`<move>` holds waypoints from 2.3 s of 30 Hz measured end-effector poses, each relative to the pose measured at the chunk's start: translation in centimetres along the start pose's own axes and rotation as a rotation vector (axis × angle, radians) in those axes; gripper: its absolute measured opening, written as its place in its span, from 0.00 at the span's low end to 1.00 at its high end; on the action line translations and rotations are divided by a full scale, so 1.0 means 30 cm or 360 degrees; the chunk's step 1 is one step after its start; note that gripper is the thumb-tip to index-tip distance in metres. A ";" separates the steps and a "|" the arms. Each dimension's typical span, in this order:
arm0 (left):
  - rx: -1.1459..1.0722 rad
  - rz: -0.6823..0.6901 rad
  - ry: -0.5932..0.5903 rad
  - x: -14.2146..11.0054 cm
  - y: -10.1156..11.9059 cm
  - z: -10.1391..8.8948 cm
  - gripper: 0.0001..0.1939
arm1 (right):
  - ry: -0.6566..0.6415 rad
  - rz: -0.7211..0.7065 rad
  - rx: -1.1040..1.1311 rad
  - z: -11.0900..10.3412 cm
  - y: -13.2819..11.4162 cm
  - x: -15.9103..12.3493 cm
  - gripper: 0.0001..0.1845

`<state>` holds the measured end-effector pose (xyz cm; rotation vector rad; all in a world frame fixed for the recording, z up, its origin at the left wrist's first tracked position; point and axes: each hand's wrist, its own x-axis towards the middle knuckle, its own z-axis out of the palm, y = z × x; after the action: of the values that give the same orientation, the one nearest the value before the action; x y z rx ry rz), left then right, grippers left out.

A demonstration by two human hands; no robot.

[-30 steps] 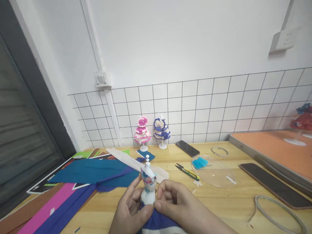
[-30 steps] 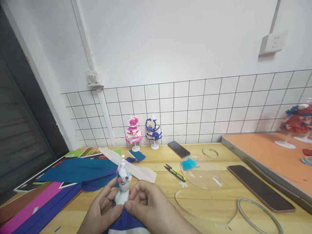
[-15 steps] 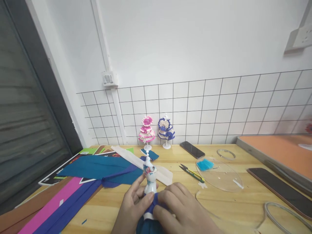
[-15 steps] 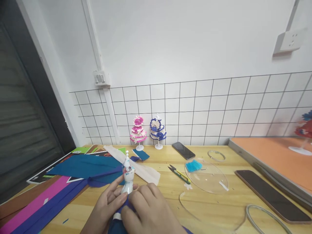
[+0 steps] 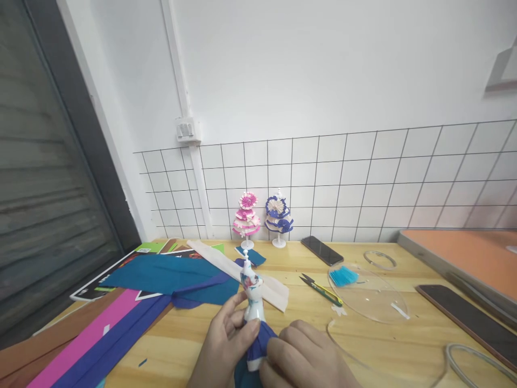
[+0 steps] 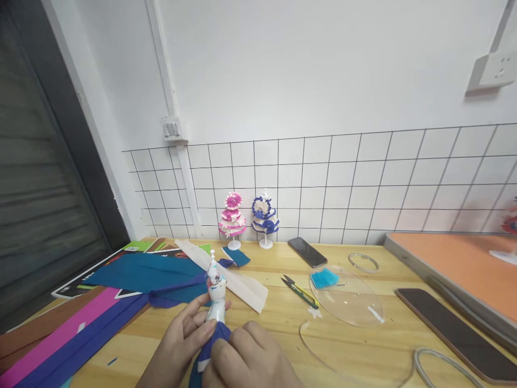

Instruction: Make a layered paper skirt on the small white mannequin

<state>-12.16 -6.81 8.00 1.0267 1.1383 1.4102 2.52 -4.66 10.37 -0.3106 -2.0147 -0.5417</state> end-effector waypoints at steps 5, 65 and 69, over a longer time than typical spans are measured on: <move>-0.0043 0.0006 -0.0062 0.005 0.014 -0.001 0.19 | -0.0128 0.0047 0.0249 -0.009 0.021 -0.022 0.18; -0.0262 0.0377 -0.0367 0.011 -0.058 -0.018 0.39 | -0.1104 0.1863 0.1692 -0.071 0.063 0.004 0.06; -0.0263 0.0378 -0.0356 0.007 -0.061 -0.014 0.38 | -0.1112 0.1914 0.1857 -0.068 0.058 0.003 0.09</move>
<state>-12.24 -6.58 6.13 1.1959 0.7436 1.5031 4.79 -4.17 11.74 -0.9074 -1.9425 1.5927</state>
